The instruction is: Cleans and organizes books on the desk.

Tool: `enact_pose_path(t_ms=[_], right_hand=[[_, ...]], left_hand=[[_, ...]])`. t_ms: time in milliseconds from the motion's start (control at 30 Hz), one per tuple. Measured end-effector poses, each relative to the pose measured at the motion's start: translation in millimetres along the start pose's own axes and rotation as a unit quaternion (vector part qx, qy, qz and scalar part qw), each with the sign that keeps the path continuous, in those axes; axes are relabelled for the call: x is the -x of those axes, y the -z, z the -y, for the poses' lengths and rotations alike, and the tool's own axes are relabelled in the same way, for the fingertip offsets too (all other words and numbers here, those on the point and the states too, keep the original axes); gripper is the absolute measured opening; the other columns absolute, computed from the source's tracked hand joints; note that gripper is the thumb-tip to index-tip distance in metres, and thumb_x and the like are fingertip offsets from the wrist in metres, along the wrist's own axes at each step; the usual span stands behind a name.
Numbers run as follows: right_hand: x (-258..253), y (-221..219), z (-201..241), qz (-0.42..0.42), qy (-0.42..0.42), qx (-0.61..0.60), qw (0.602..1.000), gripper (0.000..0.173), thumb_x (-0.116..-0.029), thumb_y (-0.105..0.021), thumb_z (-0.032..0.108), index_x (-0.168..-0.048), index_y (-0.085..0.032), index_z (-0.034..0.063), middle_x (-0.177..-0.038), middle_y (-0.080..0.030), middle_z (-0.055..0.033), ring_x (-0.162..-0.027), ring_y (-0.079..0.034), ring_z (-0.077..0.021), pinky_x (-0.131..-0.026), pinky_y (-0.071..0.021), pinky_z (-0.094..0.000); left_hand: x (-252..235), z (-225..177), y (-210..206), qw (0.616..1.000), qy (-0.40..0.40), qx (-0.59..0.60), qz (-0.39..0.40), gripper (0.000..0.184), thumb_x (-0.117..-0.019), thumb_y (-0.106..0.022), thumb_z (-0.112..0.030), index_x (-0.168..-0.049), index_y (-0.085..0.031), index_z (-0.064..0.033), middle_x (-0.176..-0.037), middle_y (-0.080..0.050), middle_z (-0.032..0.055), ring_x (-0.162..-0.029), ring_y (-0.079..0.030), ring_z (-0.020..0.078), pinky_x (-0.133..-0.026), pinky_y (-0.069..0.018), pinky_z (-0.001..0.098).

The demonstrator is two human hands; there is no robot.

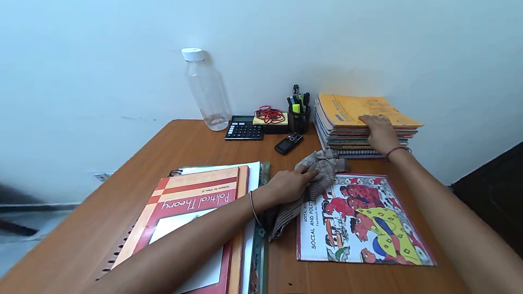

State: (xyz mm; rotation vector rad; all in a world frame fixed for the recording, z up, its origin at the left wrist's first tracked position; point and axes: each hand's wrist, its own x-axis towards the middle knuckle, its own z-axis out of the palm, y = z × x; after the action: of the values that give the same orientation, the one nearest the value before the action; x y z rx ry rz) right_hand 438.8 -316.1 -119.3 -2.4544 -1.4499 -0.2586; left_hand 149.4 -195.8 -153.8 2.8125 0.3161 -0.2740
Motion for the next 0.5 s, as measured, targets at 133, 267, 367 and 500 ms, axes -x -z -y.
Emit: enact_pose_path(t_ms=[133,267,367,500], right_hand=[[1,0,4,0.005,-0.011,0.021,1.000,0.080,-0.0839,-0.066,-0.015,-0.156,-0.036,0.0010,-0.161,-0.033,-0.0277,-0.151,-0.026,-0.0500,-0.122,-0.0169,-0.0644],[48,-21,3,-0.129,0.006,0.010,0.992,0.075,-0.0911,-0.056,-0.010,-0.160,-0.026,-0.0017,-0.166,-0.022,-0.0275,-0.153,-0.024,-0.0478,-0.122,-0.0214,-0.0639],[136,-34,-3,-0.090,-0.019,-0.010,0.996,0.064,-0.0967,-0.062,0.005,-0.156,-0.039,-0.0012,-0.164,-0.030,-0.0260,-0.151,-0.029,-0.0466,-0.120,-0.0213,-0.0686],[268,-26,7,0.036,-0.078,-0.054,0.995,0.047,-0.1037,-0.050,0.024,-0.145,-0.057,0.0043,-0.156,-0.044,-0.0258,-0.143,-0.042,-0.0491,-0.115,-0.0253,-0.0738]], left_hand=[[-1,2,1,1.000,0.002,0.003,0.003,0.048,-0.1121,-0.041,-0.023,-0.160,-0.039,-0.0222,-0.145,-0.054,0.0193,-0.104,-0.068,0.0402,-0.086,-0.0538,0.0589],[1,4,0,1.000,-0.004,-0.006,-0.004,0.049,-0.1119,-0.042,-0.024,-0.160,-0.038,-0.0228,-0.146,-0.053,0.0195,-0.102,-0.069,0.0400,-0.085,-0.0544,0.0587],[0,6,-1,1.000,-0.009,-0.010,-0.002,0.050,-0.1116,-0.042,-0.024,-0.161,-0.037,-0.0229,-0.146,-0.053,0.0195,-0.100,-0.069,0.0390,-0.084,-0.0549,0.0580],[0,3,1,1.000,-0.002,-0.011,0.010,0.049,-0.1117,-0.042,-0.024,-0.161,-0.036,-0.0230,-0.146,-0.052,0.0202,-0.102,-0.068,0.0403,-0.085,-0.0541,0.0590]])
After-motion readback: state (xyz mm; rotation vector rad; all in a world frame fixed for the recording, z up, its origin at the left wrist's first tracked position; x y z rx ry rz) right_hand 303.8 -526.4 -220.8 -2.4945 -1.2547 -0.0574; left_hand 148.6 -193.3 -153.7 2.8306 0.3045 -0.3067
